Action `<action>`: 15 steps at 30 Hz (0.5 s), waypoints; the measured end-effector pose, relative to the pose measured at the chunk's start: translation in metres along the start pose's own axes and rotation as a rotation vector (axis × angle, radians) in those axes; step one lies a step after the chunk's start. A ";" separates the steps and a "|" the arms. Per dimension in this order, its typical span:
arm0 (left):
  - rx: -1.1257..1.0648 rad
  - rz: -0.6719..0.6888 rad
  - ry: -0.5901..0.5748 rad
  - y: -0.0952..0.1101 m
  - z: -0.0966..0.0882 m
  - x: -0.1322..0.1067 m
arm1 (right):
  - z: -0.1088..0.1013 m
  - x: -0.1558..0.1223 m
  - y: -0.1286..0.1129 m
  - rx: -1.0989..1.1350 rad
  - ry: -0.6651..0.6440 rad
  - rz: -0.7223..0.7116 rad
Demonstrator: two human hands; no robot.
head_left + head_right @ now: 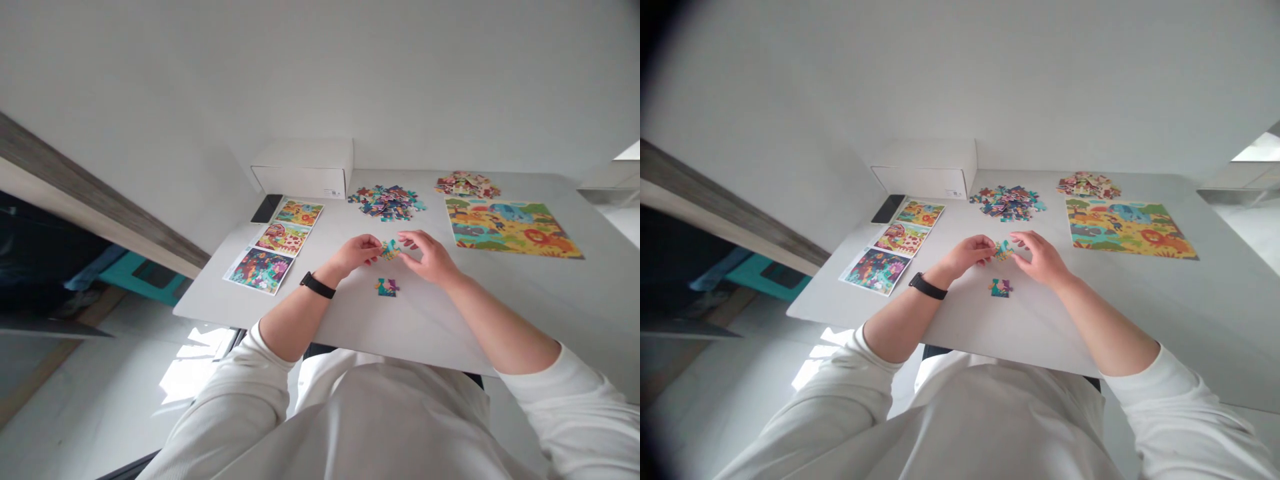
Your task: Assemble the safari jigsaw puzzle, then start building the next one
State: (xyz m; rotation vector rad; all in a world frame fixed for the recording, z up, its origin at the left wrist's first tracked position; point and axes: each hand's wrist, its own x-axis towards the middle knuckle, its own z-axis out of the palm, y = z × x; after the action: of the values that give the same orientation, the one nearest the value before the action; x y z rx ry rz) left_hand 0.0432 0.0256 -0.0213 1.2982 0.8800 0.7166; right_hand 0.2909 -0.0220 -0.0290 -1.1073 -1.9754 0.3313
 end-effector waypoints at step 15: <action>0.030 0.018 -0.015 0.005 0.002 -0.005 | 0.006 0.002 0.008 0.324 -0.006 0.323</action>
State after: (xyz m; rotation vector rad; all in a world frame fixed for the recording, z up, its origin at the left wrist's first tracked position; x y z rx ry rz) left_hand 0.0423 0.0214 -0.0156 1.3379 0.8711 0.7092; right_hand 0.2904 -0.0147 -0.0368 -1.2062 -1.6684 0.7968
